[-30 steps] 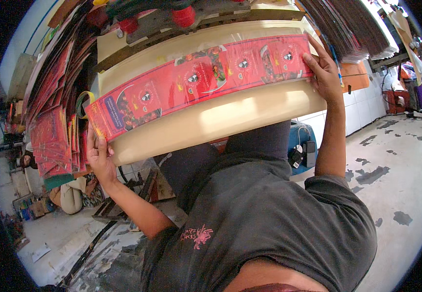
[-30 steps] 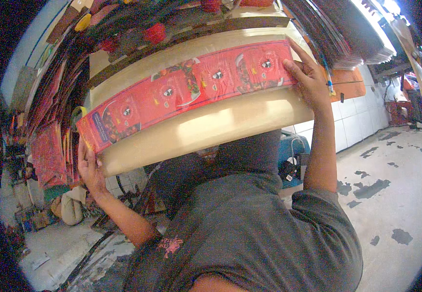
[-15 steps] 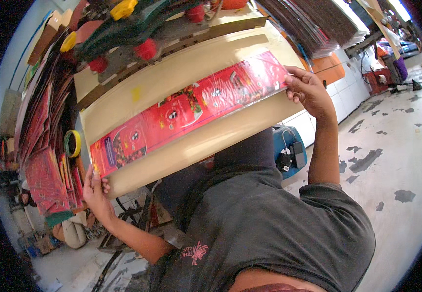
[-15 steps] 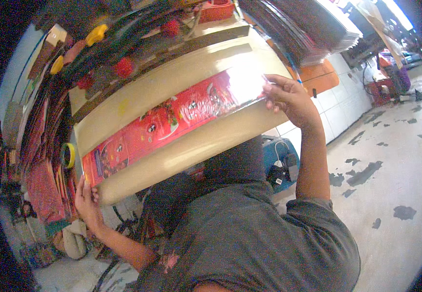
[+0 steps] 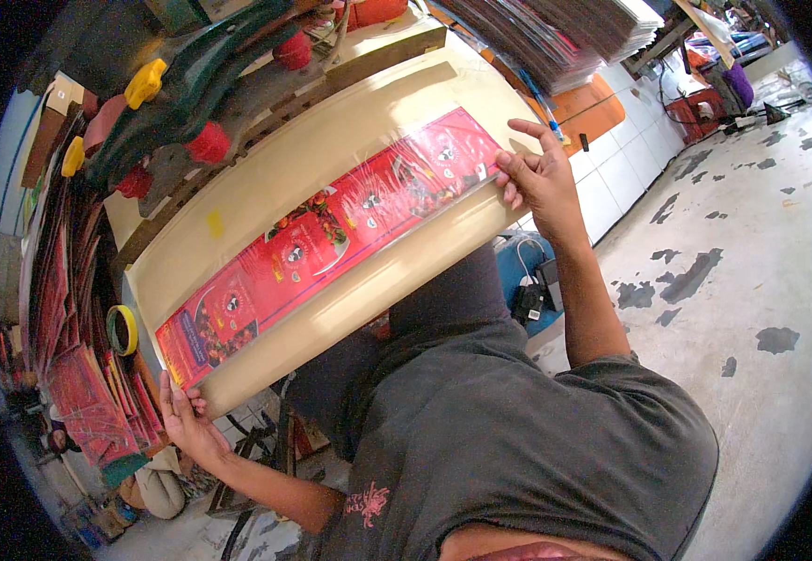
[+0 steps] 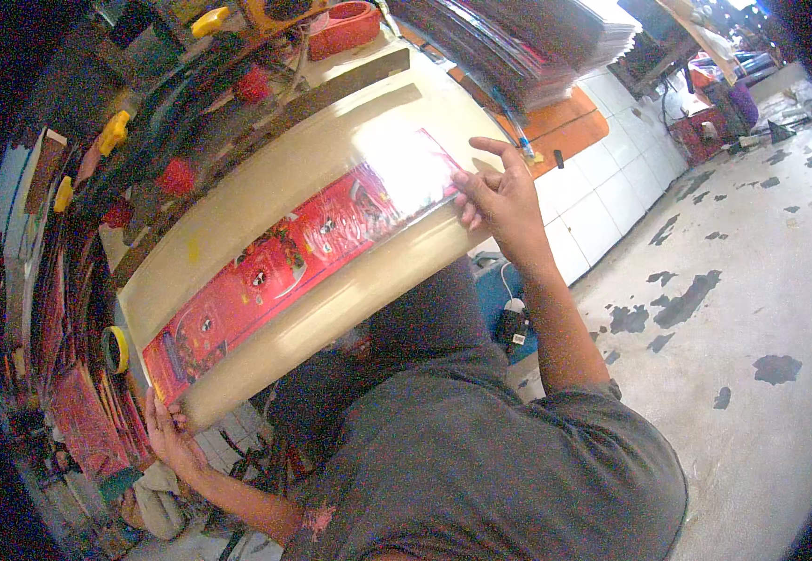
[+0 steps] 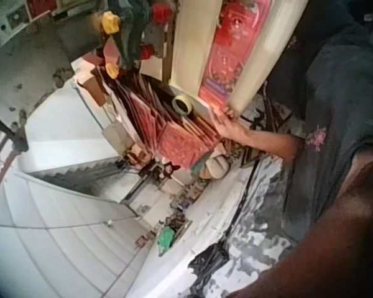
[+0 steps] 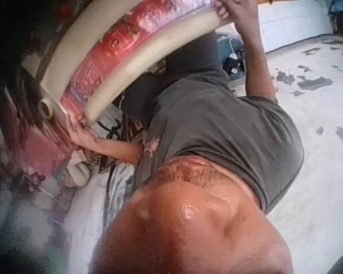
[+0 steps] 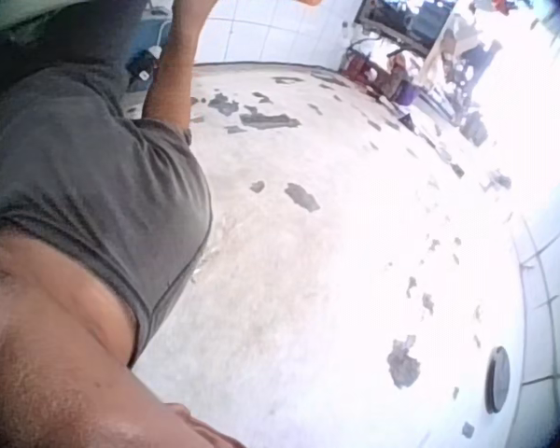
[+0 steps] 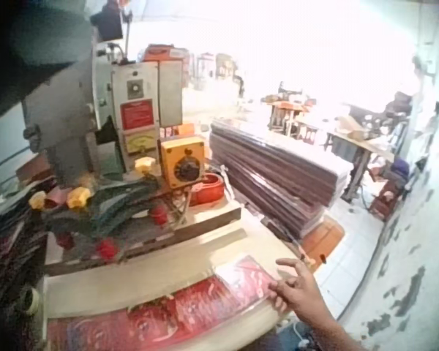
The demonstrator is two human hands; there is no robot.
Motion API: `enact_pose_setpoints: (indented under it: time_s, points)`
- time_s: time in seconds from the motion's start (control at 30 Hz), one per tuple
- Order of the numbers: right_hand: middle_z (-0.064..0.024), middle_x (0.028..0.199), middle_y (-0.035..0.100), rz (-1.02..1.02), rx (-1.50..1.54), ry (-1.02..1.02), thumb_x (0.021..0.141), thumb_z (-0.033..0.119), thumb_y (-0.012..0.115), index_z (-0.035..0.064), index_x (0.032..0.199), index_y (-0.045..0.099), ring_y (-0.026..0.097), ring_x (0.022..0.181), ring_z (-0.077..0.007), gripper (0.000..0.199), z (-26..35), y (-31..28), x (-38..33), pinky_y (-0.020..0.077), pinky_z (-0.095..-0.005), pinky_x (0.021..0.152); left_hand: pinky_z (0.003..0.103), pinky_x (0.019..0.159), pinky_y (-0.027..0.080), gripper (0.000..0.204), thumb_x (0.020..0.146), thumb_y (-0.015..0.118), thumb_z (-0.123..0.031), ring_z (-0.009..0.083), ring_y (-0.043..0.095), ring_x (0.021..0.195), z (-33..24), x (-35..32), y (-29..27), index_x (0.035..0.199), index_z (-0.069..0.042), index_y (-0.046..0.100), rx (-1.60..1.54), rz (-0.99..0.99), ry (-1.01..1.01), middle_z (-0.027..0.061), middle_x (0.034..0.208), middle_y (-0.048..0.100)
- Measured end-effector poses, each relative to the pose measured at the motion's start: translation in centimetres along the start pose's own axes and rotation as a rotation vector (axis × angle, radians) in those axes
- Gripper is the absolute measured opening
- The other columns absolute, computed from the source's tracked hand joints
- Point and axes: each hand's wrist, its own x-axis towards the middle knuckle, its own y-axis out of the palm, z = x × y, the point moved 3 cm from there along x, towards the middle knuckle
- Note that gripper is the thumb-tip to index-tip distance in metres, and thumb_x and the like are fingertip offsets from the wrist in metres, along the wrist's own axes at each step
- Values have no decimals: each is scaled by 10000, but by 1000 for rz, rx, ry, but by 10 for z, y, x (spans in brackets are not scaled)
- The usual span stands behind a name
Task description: The person aligns printed plastic packaging sheets on a heat sealing machine, seals the edges with the press, and removes the sealed plastic packaging by hand.
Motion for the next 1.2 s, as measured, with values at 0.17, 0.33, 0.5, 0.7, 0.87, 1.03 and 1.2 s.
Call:
enact_pose_setpoints:
  time_s: [0.17, 0.33, 0.5, 0.7, 0.87, 1.03, 1.2]
  points:
    - [-45, 739, 665, -15, -12, -11, 988, 168, 688, 26, 1402, 441, 549, 517, -52, 503, -5, 1, -1, 410, -189, 450, 162, 599, 432, 500, 1034, 625, -162, 42, 552, 656, 0, -4, 5, 1483, -12, 465, 20, -50, 33, 25, 804, 665]
    - [-41, 730, 653, -23, -117, -17, 1001, 164, 657, 71, 1396, 464, 544, 521, -57, 449, 0, 3, -5, 414, -207, 451, 178, 600, 432, 505, 1019, 654, -174, 42, 539, 646, 2, -2, 2, 1448, 16, 466, 61, -39, 47, 21, 773, 657]
    - [-10, 678, 619, -43, -115, -14, 995, 169, 663, 83, 1356, 547, 532, 504, -52, 389, 0, 4, -5, 396, -202, 442, 186, 608, 432, 505, 1011, 668, -181, 46, 534, 653, 2, -3, -1, 1429, 22, 470, 40, -2, 56, 20, 776, 649]
    - [-3, 714, 641, -11, 2, 39, 1002, 190, 660, 25, 1373, 512, 553, 515, -41, 432, -1, 1, -2, 402, -166, 440, 202, 647, 456, 461, 1023, 650, -196, 60, 552, 685, 0, -3, -1, 1409, 7, 500, 49, -8, 35, 42, 820, 660]
    - [-45, 772, 656, 58, 53, 42, 995, 192, 652, 2, 1382, 492, 580, 589, -83, 460, -4, -8, 1, 462, -211, 548, 222, 693, 482, 428, 1030, 630, -178, 86, 583, 734, -3, -6, 4, 1389, 18, 505, -28, 34, 35, 69, 873, 669]
    - [-36, 756, 648, 58, 63, 31, 984, 180, 651, 5, 1393, 477, 560, 576, -74, 478, -5, -3, 0, 442, -208, 530, 220, 677, 483, 453, 1016, 645, -160, 88, 579, 716, -10, -13, 8, 1396, 30, 485, -93, 23, 32, 72, 858, 670]
    - [-13, 719, 630, 5, 33, -8, 1004, 145, 633, 19, 1404, 457, 527, 535, -39, 454, -7, -4, -1, 360, -150, 444, 202, 614, 463, 476, 998, 667, -142, 82, 562, 653, 1, -6, -1, 1401, 15, 469, -97, -8, 25, 65, 803, 661]
